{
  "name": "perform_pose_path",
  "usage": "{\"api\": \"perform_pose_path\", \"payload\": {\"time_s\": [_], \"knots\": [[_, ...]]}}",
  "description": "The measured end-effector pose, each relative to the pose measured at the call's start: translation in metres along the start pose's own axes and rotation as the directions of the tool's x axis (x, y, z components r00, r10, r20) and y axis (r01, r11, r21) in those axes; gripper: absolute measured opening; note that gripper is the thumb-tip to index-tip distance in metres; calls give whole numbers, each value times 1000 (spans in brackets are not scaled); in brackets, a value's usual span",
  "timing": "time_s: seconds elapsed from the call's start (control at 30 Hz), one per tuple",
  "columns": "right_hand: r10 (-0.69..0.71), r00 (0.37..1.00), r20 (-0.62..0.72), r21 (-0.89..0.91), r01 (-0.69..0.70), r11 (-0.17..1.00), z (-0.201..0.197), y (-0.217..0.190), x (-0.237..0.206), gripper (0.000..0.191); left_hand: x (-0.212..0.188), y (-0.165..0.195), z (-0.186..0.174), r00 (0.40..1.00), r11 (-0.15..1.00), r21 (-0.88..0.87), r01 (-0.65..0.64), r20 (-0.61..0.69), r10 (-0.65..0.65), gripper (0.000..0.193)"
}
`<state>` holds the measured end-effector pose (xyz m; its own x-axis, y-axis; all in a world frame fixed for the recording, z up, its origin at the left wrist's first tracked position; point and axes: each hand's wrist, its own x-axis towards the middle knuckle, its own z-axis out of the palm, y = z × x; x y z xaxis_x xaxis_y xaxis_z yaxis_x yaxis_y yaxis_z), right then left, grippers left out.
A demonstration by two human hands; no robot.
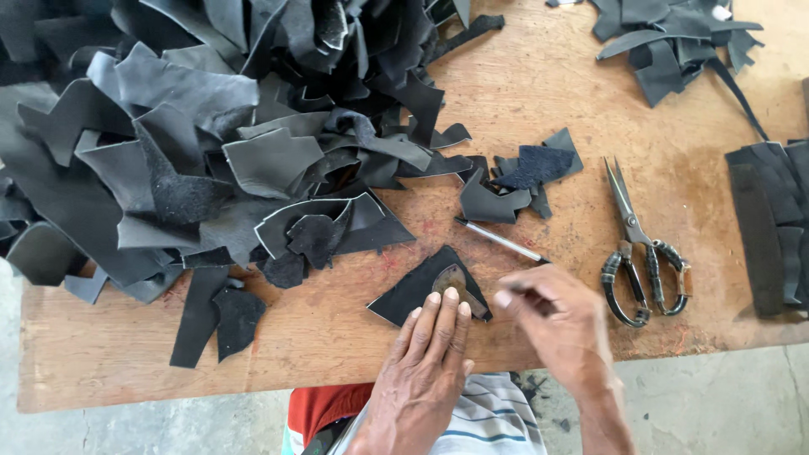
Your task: The person places a small metal template on black rubber pieces and uses a white marker to trace the template's outline. The person repeats this process on several pieces, moving each marked piece aside after tracing.
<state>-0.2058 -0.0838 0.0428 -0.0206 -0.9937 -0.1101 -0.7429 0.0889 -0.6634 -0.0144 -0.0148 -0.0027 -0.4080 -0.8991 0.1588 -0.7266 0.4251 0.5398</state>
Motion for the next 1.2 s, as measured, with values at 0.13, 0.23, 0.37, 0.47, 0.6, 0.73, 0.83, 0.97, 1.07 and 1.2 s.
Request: {"api": "perform_pose_path", "payload": {"time_s": [0.13,0.23,0.37,0.47,0.6,0.73,0.83,0.97,1.07,1.2], "knots": [[-127,982,-137,-264,87,961,-16,-5,13,19,2,3,-2,1000,1000,15,-25,-2,25,65],[-159,979,-132,-328,108,939,-26,-8,24,34,8,-1,-6,998,998,22,-66,16,65,65],[-178,980,-91,-302,144,943,-22,-8,31,29,9,-5,-12,996,998,-14,-69,51,70,72],[-199,978,-69,-283,172,944,-20,-6,30,26,8,-8,-12,997,997,-30,-71,30,72,73],[-41,999,-1,-261,40,964,-22,-4,28,25,6,-11,-7,996,994,58,-92,14,91,71],[-43,999,-14,-200,39,979,-32,-3,18,23,2,-11,-6,995,994,36,-104,7,103,69],[-64,998,-3,-168,63,984,-39,2,13,23,2,-12,-8,994,995,26,-99,42,98,71],[-32,999,3,-123,32,992,-41,14,9,23,2,-11,-11,993,997,5,-78,94,77,73],[40,998,45,3,-41,999,-40,26,7,20,1,-10,-11,993,998,-2,-65,95,65,74],[246,948,204,238,-292,926,-36,41,2,18,1,-10,-11,994,997,2,-75,75,74,74]]}}
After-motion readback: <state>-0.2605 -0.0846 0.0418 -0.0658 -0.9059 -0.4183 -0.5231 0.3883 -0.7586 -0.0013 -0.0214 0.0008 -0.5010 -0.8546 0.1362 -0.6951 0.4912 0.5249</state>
